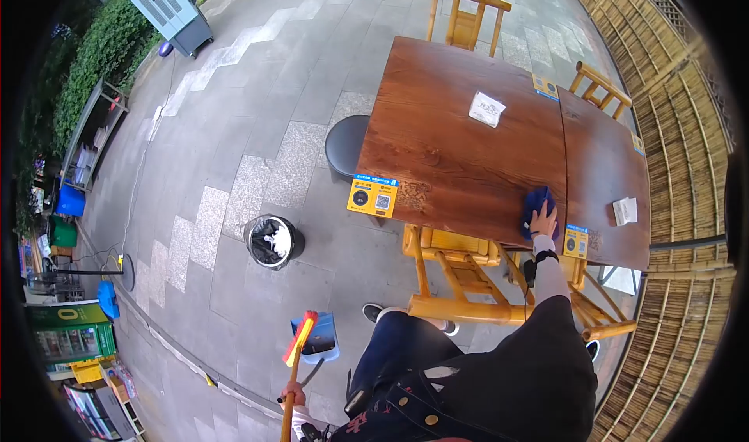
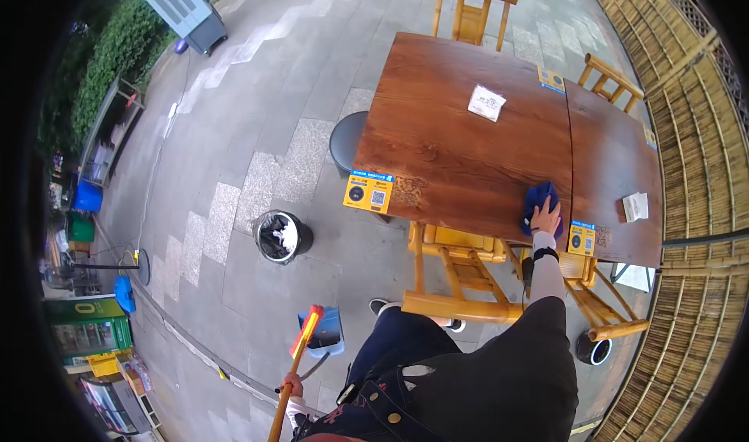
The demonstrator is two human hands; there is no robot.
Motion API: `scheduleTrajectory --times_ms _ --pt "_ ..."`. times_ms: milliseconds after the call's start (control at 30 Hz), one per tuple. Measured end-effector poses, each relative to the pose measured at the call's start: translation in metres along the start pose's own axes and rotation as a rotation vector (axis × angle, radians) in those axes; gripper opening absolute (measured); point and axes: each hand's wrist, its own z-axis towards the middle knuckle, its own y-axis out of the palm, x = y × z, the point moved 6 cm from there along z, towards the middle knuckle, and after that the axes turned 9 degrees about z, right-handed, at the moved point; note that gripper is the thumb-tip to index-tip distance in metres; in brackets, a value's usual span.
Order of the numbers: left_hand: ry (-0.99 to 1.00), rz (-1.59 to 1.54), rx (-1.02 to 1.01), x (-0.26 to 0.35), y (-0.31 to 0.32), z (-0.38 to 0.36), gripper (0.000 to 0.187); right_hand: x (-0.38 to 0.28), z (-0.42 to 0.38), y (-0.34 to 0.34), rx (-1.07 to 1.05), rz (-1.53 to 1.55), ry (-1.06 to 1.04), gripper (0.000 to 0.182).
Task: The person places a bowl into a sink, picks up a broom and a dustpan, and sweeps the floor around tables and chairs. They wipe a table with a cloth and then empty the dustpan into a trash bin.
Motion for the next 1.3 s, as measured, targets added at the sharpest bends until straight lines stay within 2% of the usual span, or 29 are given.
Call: scheduleTrajectory --times_ms 33,67,133,200,267,333,400,433,500,633,700,767,800,833,867,900,933,967,1033,1067,1100,1133,1167,1200,1267,1300 --pt "-0.066 -0.013 -0.028 0.002 0.015 0.001 0.013 0.004 0.009 0.007 -0.02 -0.022 0.118 0.053" --pt "-0.021 0.03 -0.013 -0.017 0.037 -0.008 0.016 -0.021 0.009 0.01 -0.013 -0.02 0.141 0.053" --pt "-0.08 0.035 -0.03 0.004 0.062 0.005 0.019 -0.12 -0.013 0.01 0.039 -0.037 0.12 0.052" --pt "-0.085 -0.018 0.054 0.029 0.087 0.02 0.009 -0.226 -0.041 0.031 -0.021 0.088 -0.277 0.049" --pt "-0.003 0.0 0.121 0.037 0.115 0.03 0.011 -0.329 -0.082 0.041 -0.171 0.22 -0.632 0.046" --pt "0.079 0.018 0.173 0.046 0.145 0.046 0.013 -0.392 -0.094 0.058 -0.271 0.278 -0.792 0.044" --pt "-0.075 -0.155 0.258 0.06 0.17 0.07 0.016 -0.419 -0.06 0.073 -0.289 0.297 -0.827 0.043" --pt "0.034 -0.145 0.284 0.058 0.181 0.073 0.014 -0.434 -0.04 0.081 -0.313 0.308 -0.875 0.043" --pt "0.06 -0.094 0.284 0.037 0.207 0.085 0.014 -0.447 0.03 0.088 -0.182 0.291 -0.778 0.043" --pt "0.062 -0.046 0.241 0.019 0.25 0.111 0.013 -0.433 0.194 0.125 0.125 0.094 -0.383 0.048" --pt "0.065 -0.044 0.202 0.016 0.264 0.119 0.012 -0.424 0.258 0.144 0.146 0.012 -0.161 0.054" --pt "0.071 -0.036 0.152 0.022 0.276 0.122 0.012 -0.436 0.3 0.152 0.064 0.006 0.029 0.058" --pt "0.067 -0.028 0.129 0.025 0.28 0.12 0.011 -0.453 0.314 0.159 0.064 0.008 0.004 0.056" --pt "0.062 -0.033 0.103 0.004 0.292 0.125 0.011 -0.483 0.319 0.166 0.05 0.003 -0.132 0.053" --pt "0.052 0.051 0.176 -0.027 0.297 0.122 0.01 -0.512 0.318 0.176 0.027 0.002 -0.274 0.051" --pt "0.068 0.107 0.146 -0.027 0.301 0.127 0.009 -0.532 0.313 0.182 0.049 0.012 -0.429 0.048" --pt "0.094 0.087 0.118 -0.057 0.31 0.129 0.009 -0.555 0.301 0.191 0.056 0.047 -0.605 0.045" --pt "0.156 0.124 0.117 -0.065 0.314 0.132 0.009 -0.565 0.283 0.185 0.031 0.119 -0.704 0.041" --pt "0.174 0.155 0.092 -0.07 0.319 0.135 0.017 -0.571 0.239 0.174 -0.129 0.207 -0.871 0.039" --pt "0.278 0.156 0.052 -0.075 0.32 0.134 0.018 -0.569 0.208 0.166 -0.203 0.215 -0.935 0.039" --pt "0.253 0.103 0.058 -0.082 0.32 0.133 0.017 -0.564 0.171 0.157 -0.268 0.201 -0.976 0.04" --pt "0.314 0.072 0.014 -0.094 0.324 0.129 0.017 -0.559 0.128 0.146 -0.343 0.238 -1.029 0.04" --pt "0.265 0.115 0.045 -0.077 0.318 0.132 0.016 -0.551 0.086 0.14 -0.416 0.2 -1.058 0.039" --pt "0.315 0.178 0.061 -0.075 0.318 0.129 0.015 -0.546 0.04 0.128 -0.484 0.214 -1.104 0.039" --pt "0.35 0.095 0.027 -0.101 0.329 0.119 0.013 -0.525 -0.047 0.114 -0.693 0.215 -1.191 0.037" --pt "0.381 0.092 -0.004 -0.084 0.318 0.119 0.012 -0.519 -0.088 0.106 -0.775 0.228 -1.229 0.035"
